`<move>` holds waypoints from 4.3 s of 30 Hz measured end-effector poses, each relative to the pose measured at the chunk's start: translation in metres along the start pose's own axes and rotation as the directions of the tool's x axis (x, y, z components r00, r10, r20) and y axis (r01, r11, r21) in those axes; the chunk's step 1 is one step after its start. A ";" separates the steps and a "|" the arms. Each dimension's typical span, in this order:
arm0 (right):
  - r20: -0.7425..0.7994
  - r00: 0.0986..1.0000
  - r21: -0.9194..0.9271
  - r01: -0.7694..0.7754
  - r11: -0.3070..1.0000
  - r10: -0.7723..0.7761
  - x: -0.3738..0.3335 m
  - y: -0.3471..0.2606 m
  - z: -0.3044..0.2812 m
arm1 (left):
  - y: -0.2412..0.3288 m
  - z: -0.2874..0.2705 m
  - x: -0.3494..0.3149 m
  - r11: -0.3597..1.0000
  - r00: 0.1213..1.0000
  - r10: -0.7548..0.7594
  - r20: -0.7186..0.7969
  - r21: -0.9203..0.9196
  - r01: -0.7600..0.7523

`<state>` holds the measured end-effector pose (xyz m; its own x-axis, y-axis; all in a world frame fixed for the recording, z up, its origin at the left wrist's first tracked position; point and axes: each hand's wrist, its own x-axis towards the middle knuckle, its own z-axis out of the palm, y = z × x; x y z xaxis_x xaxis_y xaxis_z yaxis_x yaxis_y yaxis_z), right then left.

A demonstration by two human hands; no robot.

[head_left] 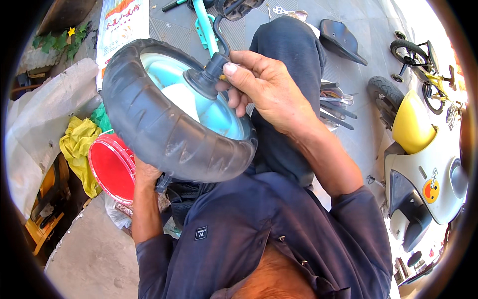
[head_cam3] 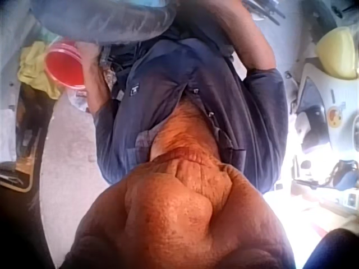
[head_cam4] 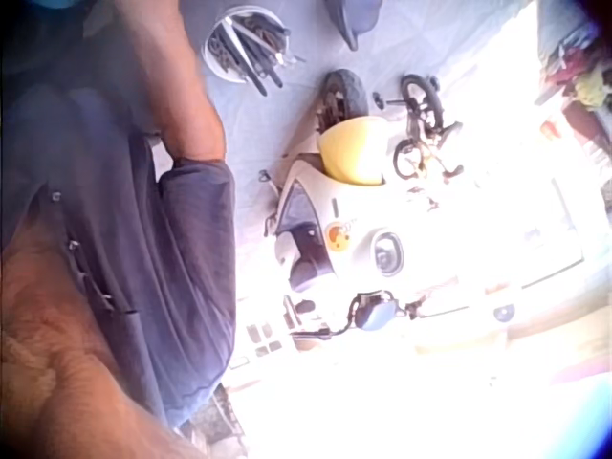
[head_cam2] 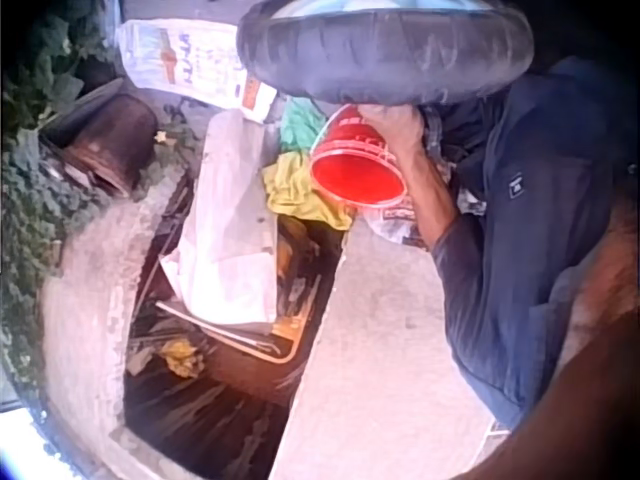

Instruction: The person assembles a teal tricycle by attaching a wheel to the frame and securing it with a nut. They then attach a pedal to the crank arm and tighten it using a screwdriver.

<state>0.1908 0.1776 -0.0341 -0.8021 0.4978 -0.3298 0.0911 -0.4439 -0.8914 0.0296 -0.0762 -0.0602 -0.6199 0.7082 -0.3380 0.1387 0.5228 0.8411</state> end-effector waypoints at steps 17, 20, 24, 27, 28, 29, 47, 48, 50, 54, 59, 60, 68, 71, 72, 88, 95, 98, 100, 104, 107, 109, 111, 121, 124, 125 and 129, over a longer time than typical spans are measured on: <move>0.127 0.992 -0.174 0.036 0.984 -0.013 0.007 -0.001 -0.015 | 0.003 -0.009 -0.001 0.997 0.998 0.047 -0.028 0.058 -0.046; 0.208 0.978 -0.149 0.068 0.987 -0.036 0.015 -0.002 -0.020 | -0.008 -0.013 -0.002 0.999 0.997 -0.047 -0.068 -0.007 0.046; 0.249 0.969 -0.097 0.015 0.995 0.010 0.019 -0.005 -0.018 | 0.020 -0.007 0.001 0.987 0.987 -0.139 -0.080 -0.098 0.131; 0.235 0.970 -0.112 -0.038 0.993 0.064 0.016 -0.016 -0.017 | 0.007 -0.012 0.001 0.997 0.997 -0.068 -0.029 -0.032 0.068; 0.224 0.972 -0.124 -0.046 0.991 0.073 0.015 -0.019 -0.016 | -0.002 -0.015 0.000 0.999 0.999 -0.047 -0.006 -0.017 0.047; 0.234 0.970 -0.118 -0.039 0.992 0.066 0.014 -0.022 -0.015 | -0.008 -0.017 0.000 1.000 1.000 -0.029 0.002 -0.001 0.029; 0.321 0.927 0.017 -0.211 0.977 0.195 -0.001 -0.040 -0.006 | 0.031 0.012 -0.006 0.560 0.978 -0.130 0.162 -0.803 0.207; 0.290 0.931 0.003 -0.231 0.973 0.220 -0.002 -0.043 -0.005 | 0.032 0.014 -0.005 0.538 0.979 -0.116 0.167 -0.818 0.203; 0.269 0.939 -0.022 -0.217 0.976 0.215 -0.003 -0.045 -0.008 | 0.034 0.017 -0.002 0.510 0.980 -0.069 0.189 -0.837 0.198; 0.378 0.914 -0.013 -0.152 0.988 0.146 0.001 -0.036 -0.011 | 0.025 0.012 -0.009 0.474 0.970 0.005 0.241 -0.855 0.210; 0.344 0.926 0.094 -0.200 0.975 0.157 0.001 -0.036 -0.012 | 0.022 0.011 -0.005 0.574 0.964 -0.057 0.260 -0.781 0.245; 0.335 0.923 0.117 -0.241 0.963 0.190 0.002 -0.036 -0.013 | 0.018 0.006 -0.002 0.579 0.955 -0.127 0.269 -0.761 0.291; 0.305 0.917 0.260 -0.340 0.904 0.257 -0.004 -0.032 -0.013 | 0.037 0.003 0.013 0.708 0.885 -0.466 0.004 -0.597 0.376; 0.383 0.897 0.260 -0.333 0.906 0.220 -0.002 -0.029 -0.019 | 0.032 -0.003 0.016 0.824 0.945 -0.325 -0.017 -0.496 0.275; 0.360 0.908 0.227 -0.309 0.924 0.215 -0.003 -0.030 -0.017 | 0.030 -0.005 0.017 0.846 0.956 -0.294 -0.020 -0.470 0.251; 0.319 0.926 0.057 -0.232 0.971 0.203 -0.003 -0.035 -0.009 | 0.028 -0.011 0.017 0.922 0.982 -0.187 -0.015 -0.347 0.170; 0.169 0.921 0.058 -0.364 0.929 0.350 -0.008 -0.043 -0.008 | 0.025 0.002 0.014 0.938 0.990 -0.136 0.031 -0.318 0.139; 0.135 0.932 -0.022 -0.338 0.941 0.338 -0.011 -0.047 -0.004 | 0.027 0.006 0.007 0.943 0.992 -0.123 0.036 -0.306 0.128; 0.095 0.955 -0.132 -0.266 0.955 0.280 -0.014 -0.050 -0.002 | 0.028 0.006 0.004 0.946 0.992 -0.120 0.035 -0.299 0.125; -0.054 0.998 -0.407 0.004 0.913 -0.028 -0.017 -0.034 -0.003 | 0.028 0.003 0.010 0.947 0.991 -0.125 0.042 -0.293 0.132; -0.103 0.950 -0.568 0.188 0.801 -0.296 -0.024 -0.018 -0.002 | 0.028 0.001 0.013 0.948 0.991 -0.127 0.043 -0.290 0.134; -0.043 0.907 -0.551 0.329 0.767 -0.420 -0.032 -0.015 -0.006 | 0.024 0.001 0.016 0.946 0.990 -0.132 0.050 -0.293 0.141; 0.056 0.878 -0.526 0.431 0.733 -0.476 -0.034 -0.012 -0.014 | 0.026 -0.001 0.015 0.948 0.990 -0.137 0.044 -0.285 0.144; 0.346 0.739 -0.720 0.604 0.342 -0.577 -0.010 -0.008 -0.036 | 0.025 -0.004 0.016 0.949 0.988 -0.143 0.051 -0.277 0.152; 0.331 0.650 -0.663 0.676 0.321 -0.685 0.001 -0.008 -0.033 | 0.027 -0.006 0.017 0.946 0.988 -0.146 0.050 -0.284 0.154; 0.318 0.618 -0.634 0.703 0.323 -0.719 0.003 -0.010 -0.032 | 0.028 -0.007 0.015 0.951 0.989 -0.144 0.042 -0.271 0.150; 0.387 0.763 -0.566 0.640 0.519 -0.518 0.007 -0.025 -0.039 | 0.024 -0.006 0.018 0.950 0.989 -0.142 0.047 -0.275 0.149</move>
<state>0.2061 0.2216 -0.0261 -0.8872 0.3216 0.3307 -0.1320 0.5099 -0.8501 0.0170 -0.0542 -0.0432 -0.5961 0.6486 -0.4733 -0.1731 0.4718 0.8646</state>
